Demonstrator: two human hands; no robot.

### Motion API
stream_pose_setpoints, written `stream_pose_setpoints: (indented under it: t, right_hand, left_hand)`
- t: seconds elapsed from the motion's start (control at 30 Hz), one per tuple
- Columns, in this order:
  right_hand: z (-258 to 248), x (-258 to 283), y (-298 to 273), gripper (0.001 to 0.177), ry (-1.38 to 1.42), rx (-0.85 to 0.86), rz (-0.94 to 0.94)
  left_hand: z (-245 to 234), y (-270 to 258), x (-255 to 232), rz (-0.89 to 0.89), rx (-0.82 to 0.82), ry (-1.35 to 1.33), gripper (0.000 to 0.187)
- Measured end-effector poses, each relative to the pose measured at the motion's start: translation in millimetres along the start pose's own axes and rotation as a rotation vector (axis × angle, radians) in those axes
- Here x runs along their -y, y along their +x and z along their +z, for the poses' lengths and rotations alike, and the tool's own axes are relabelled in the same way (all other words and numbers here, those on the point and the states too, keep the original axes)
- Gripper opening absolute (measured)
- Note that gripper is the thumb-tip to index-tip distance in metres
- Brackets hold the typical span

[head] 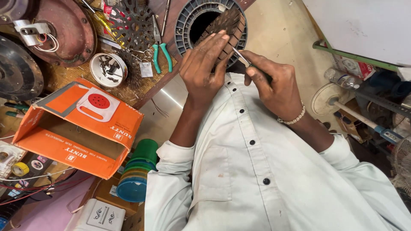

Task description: The person uses a green press machine to press a circular metal part with slots. They then use a screwdriver to scrape and clean the slots of the part, repeatedly inspecting it between actions.

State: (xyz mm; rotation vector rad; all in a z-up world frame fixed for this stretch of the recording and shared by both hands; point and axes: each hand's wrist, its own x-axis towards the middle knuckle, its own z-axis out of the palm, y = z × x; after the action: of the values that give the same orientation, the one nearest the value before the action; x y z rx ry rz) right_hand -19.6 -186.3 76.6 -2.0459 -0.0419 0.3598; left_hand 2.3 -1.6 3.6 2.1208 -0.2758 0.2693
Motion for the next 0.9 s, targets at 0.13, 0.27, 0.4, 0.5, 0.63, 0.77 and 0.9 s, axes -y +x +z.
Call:
stream_pose_setpoints:
  t: [0.13, 0.27, 0.4, 0.5, 0.63, 0.77, 0.9]
  right_hand:
    - [-0.5, 2.0, -1.2, 0.033, 0.001, 0.028, 0.036]
    - [-1.8, 0.2, 0.2, 0.036, 0.032, 0.051, 0.115]
    - [-1.5, -7.5, -3.0, 0.04, 0.043, 0.018, 0.131]
    - [-2.9, -14.8, -6.7, 0.042, 0.119, -0.01, 0.14]
    - [-1.8, -18.5, -11.3, 0.042, 0.15, -0.011, 0.165]
    - [-1.0, -14.0, -9.9, 0.041, 0.131, 0.008, 0.086]
    - [1.9, -9.4, -8.4, 0.039, 0.119, 0.035, 0.061]
  left_hand:
    - [-0.4, -1.9, -0.9, 0.0, 0.008, -0.017, 0.039]
    - [-4.7, 3.3, 3.3, -0.095, 0.007, -0.162, 0.041]
    - [-15.1, 4.3, 12.3, -0.085, 0.099, -0.313, 0.05]
    - [-14.9, 0.4, 13.6, -0.063, 0.102, -0.302, 0.047]
    - [-9.6, -4.6, 12.0, -0.037, 0.055, -0.202, 0.044]
    - [-11.7, -3.6, 12.8, -0.022, 0.049, -0.144, 0.042]
    - [-12.7, -6.1, 9.6, -0.022, 0.018, -0.052, 0.044]
